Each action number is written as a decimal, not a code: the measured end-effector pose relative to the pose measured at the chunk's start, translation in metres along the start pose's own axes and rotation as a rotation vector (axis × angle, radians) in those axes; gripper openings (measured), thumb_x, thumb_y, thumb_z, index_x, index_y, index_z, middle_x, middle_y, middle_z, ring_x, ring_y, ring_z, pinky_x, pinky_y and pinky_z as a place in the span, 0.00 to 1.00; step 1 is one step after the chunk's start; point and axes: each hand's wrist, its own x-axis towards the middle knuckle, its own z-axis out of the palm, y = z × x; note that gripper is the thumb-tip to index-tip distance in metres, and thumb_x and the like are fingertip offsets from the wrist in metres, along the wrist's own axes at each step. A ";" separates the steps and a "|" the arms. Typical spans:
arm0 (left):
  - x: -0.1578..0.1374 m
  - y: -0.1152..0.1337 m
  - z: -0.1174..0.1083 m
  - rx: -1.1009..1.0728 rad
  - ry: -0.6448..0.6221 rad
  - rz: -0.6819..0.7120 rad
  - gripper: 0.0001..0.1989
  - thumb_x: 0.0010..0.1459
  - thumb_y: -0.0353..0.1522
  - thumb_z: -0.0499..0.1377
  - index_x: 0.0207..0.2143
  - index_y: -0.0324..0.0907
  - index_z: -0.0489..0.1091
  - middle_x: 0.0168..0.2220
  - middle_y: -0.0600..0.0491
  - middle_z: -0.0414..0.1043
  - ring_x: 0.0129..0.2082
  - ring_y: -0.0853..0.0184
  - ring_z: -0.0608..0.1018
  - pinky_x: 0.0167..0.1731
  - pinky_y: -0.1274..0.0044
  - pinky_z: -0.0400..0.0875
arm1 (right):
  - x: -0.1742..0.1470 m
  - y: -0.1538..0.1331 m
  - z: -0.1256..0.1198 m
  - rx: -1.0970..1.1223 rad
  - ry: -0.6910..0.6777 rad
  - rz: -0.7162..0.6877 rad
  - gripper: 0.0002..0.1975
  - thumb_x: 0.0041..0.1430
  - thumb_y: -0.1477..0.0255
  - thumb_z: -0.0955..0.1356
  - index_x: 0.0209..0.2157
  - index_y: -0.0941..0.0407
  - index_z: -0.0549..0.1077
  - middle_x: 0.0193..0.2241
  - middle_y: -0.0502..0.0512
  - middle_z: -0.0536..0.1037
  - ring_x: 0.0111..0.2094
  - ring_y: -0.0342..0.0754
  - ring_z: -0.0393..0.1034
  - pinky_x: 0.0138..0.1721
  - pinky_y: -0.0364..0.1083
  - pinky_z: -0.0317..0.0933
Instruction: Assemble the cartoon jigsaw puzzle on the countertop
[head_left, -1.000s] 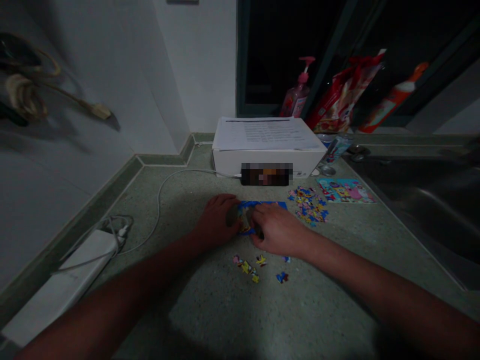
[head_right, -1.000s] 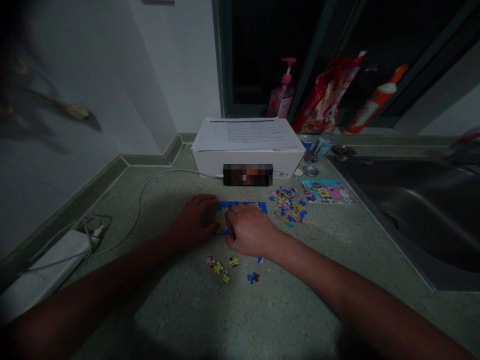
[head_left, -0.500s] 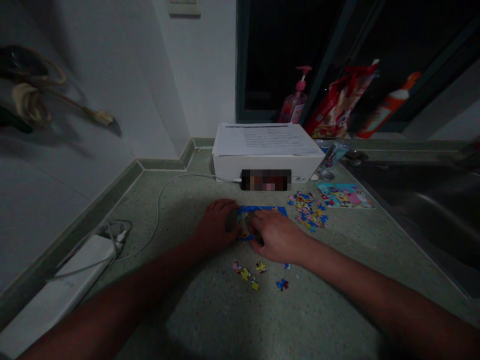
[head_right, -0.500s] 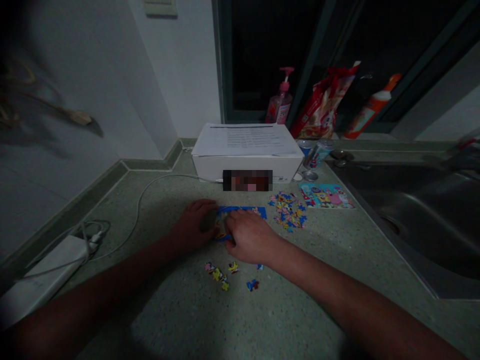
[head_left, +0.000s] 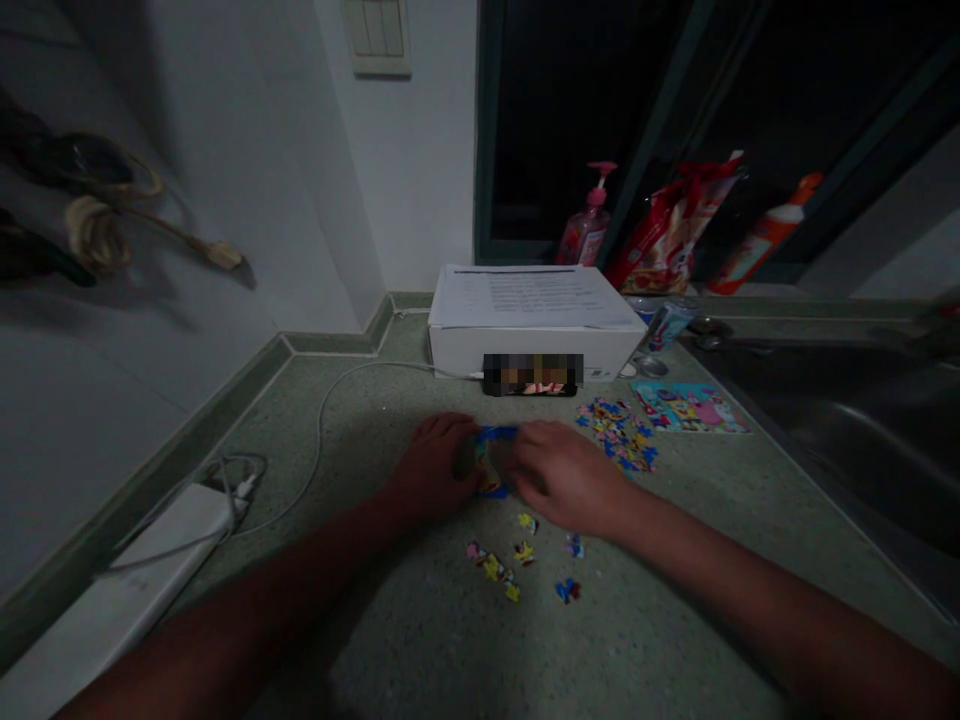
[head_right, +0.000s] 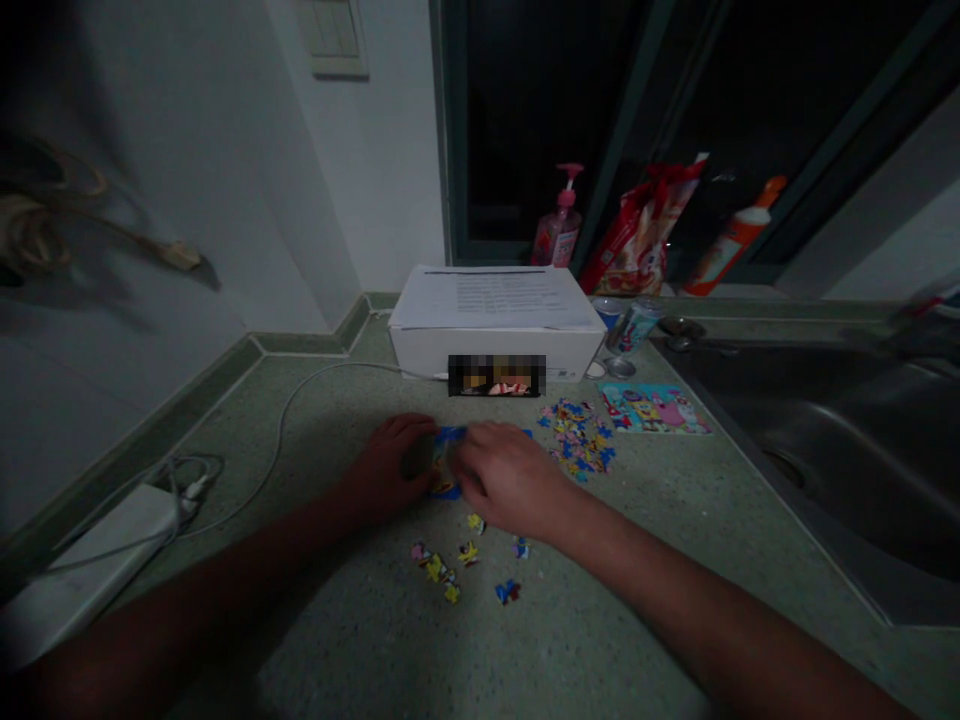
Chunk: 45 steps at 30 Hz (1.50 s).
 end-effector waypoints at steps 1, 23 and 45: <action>0.000 0.000 0.000 -0.010 0.006 -0.001 0.26 0.53 0.31 0.68 0.56 0.50 0.73 0.59 0.45 0.75 0.62 0.49 0.75 0.65 0.52 0.69 | 0.000 0.001 -0.005 0.008 0.042 0.025 0.06 0.65 0.75 0.66 0.36 0.54 0.76 0.36 0.57 0.77 0.39 0.53 0.71 0.42 0.52 0.63; 0.006 -0.004 -0.005 -0.126 0.171 -0.150 0.06 0.63 0.30 0.60 0.38 0.48 0.76 0.40 0.51 0.80 0.44 0.58 0.81 0.50 0.63 0.77 | -0.050 0.021 0.029 0.085 0.101 0.024 0.07 0.68 0.70 0.71 0.47 0.52 0.80 0.46 0.60 0.80 0.49 0.58 0.74 0.49 0.58 0.68; 0.007 -0.009 -0.002 -0.142 0.150 -0.140 0.06 0.62 0.31 0.60 0.39 0.45 0.77 0.42 0.49 0.80 0.46 0.56 0.80 0.53 0.60 0.75 | -0.060 0.023 0.033 0.077 0.168 -0.079 0.13 0.69 0.78 0.64 0.46 0.53 0.80 0.45 0.59 0.79 0.47 0.54 0.72 0.48 0.55 0.64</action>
